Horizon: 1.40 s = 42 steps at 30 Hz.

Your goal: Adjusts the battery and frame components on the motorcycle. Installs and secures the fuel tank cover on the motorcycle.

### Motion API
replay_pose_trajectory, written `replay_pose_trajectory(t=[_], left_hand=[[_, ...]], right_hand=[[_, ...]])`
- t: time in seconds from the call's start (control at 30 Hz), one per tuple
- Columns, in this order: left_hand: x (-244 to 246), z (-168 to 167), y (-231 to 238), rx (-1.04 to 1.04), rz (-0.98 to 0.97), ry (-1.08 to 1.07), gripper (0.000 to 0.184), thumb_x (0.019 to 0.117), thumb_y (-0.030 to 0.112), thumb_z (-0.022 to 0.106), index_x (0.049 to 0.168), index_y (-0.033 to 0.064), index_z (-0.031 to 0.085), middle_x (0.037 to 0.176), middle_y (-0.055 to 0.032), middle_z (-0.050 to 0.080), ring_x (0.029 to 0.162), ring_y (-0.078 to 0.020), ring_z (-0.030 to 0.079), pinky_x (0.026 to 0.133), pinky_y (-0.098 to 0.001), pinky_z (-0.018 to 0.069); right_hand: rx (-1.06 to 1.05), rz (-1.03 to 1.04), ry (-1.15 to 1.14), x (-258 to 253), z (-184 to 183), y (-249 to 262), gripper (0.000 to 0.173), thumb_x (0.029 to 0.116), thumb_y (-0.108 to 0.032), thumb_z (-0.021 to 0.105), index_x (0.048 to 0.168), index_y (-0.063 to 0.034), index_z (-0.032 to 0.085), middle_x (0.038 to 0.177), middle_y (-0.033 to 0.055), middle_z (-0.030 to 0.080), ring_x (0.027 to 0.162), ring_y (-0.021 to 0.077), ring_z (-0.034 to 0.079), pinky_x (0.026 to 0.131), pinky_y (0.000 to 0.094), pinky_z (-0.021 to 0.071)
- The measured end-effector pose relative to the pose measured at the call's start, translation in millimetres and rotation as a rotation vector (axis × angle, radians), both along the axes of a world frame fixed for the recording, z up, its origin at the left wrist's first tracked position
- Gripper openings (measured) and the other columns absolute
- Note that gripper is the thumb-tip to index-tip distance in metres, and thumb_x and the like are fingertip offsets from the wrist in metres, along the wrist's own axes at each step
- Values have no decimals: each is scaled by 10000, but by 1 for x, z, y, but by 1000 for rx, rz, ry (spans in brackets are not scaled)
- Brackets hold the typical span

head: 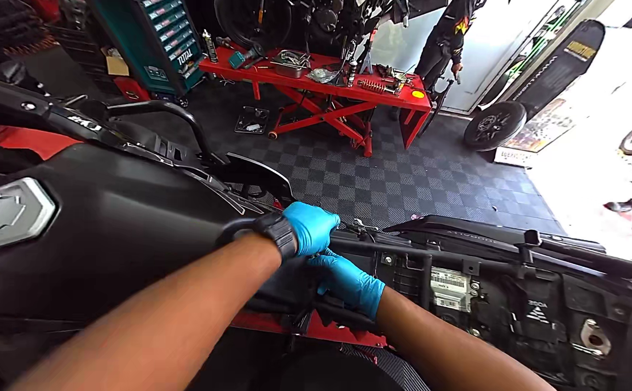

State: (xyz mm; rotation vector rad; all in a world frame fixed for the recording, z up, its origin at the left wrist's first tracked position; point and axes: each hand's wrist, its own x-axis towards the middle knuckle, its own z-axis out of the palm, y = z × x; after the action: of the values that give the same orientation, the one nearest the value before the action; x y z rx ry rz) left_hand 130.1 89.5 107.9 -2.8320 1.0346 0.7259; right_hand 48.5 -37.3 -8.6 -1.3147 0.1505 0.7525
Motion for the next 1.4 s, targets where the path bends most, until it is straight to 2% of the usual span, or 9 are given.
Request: replay_pose_trajectory(t=[0.13, 0.2, 0.3, 0.43, 0.63, 0.77, 0.9, 1.03, 1.4], left_hand=[[-79, -16, 41, -583, 488, 242, 248, 1020, 214, 542, 1260, 200, 603, 1026, -25, 685, 843, -193, 677, 742, -475, 584], [-122, -39, 59, -838, 659, 471, 299, 969, 114, 515, 1248, 158, 611, 1031, -16, 682, 798, -150, 662, 706, -369, 574], [-165, -69, 73, -987, 789, 550, 303, 940, 68, 478, 1199, 136, 621, 1050, 10, 718, 846, -126, 710, 749, -322, 614], [-167, -80, 78, -889, 741, 336, 243, 1067, 230, 491, 1247, 182, 647, 1251, 64, 709, 1040, -81, 722, 931, -313, 619], [-149, -94, 66, -929, 621, 12, 269, 1000, 353, 670, 1237, 250, 746, 1100, 127, 765, 854, -19, 736, 809, -259, 647], [-146, -114, 49, -759, 489, -363, 341, 1000, 470, 618, 1223, 262, 771, 1057, 82, 789, 924, -54, 748, 817, -361, 634], [-155, -128, 31, -644, 456, -626, 330, 1031, 363, 580, 1232, 187, 774, 924, -43, 796, 753, -225, 767, 649, -468, 627], [-159, -132, 24, -530, 447, -752, 293, 1022, 199, 559, 1206, 152, 783, 849, -75, 783, 648, -261, 740, 568, -458, 607], [-162, -152, 30, -447, 309, -884, 339, 988, 66, 580, 1269, 169, 740, 1156, -65, 767, 699, -241, 722, 624, -404, 594]], right_hand=[[61, 30, -17, 1, -2, -4, 368, 1076, -257, 463, 1429, -160, 435, 946, 47, 673, 703, 112, 625, 596, 263, 518], [45, 31, -9, 2, 0, -5, 294, 1055, -202, 482, 1341, -133, 475, 920, 57, 661, 708, 128, 636, 594, 276, 524], [29, 47, 6, 2, 3, -6, 319, 1055, -185, 501, 1372, -149, 477, 1003, 72, 669, 764, 140, 664, 608, 275, 540], [65, 50, 5, 1, 4, -8, 335, 1043, -177, 497, 1376, -151, 474, 1023, 81, 674, 775, 144, 672, 622, 279, 552], [122, 65, -5, 3, -5, -12, 379, 1035, -164, 492, 1408, -130, 429, 1020, 83, 655, 780, 152, 664, 641, 306, 555], [137, 62, 3, 2, -5, -11, 427, 1035, -170, 491, 1450, -138, 396, 1081, 89, 653, 868, 170, 679, 688, 336, 575], [156, 48, 1, 0, -1, -11, 436, 1030, -190, 494, 1448, -118, 395, 1018, 94, 672, 867, 171, 691, 718, 343, 583], [140, 48, 23, -1, 0, -12, 415, 1034, -180, 493, 1432, -101, 402, 1007, 100, 672, 826, 165, 691, 698, 326, 581], [183, 59, 21, 4, -12, -9, 431, 1023, -203, 503, 1430, -112, 395, 948, 114, 658, 777, 199, 684, 655, 355, 576]])
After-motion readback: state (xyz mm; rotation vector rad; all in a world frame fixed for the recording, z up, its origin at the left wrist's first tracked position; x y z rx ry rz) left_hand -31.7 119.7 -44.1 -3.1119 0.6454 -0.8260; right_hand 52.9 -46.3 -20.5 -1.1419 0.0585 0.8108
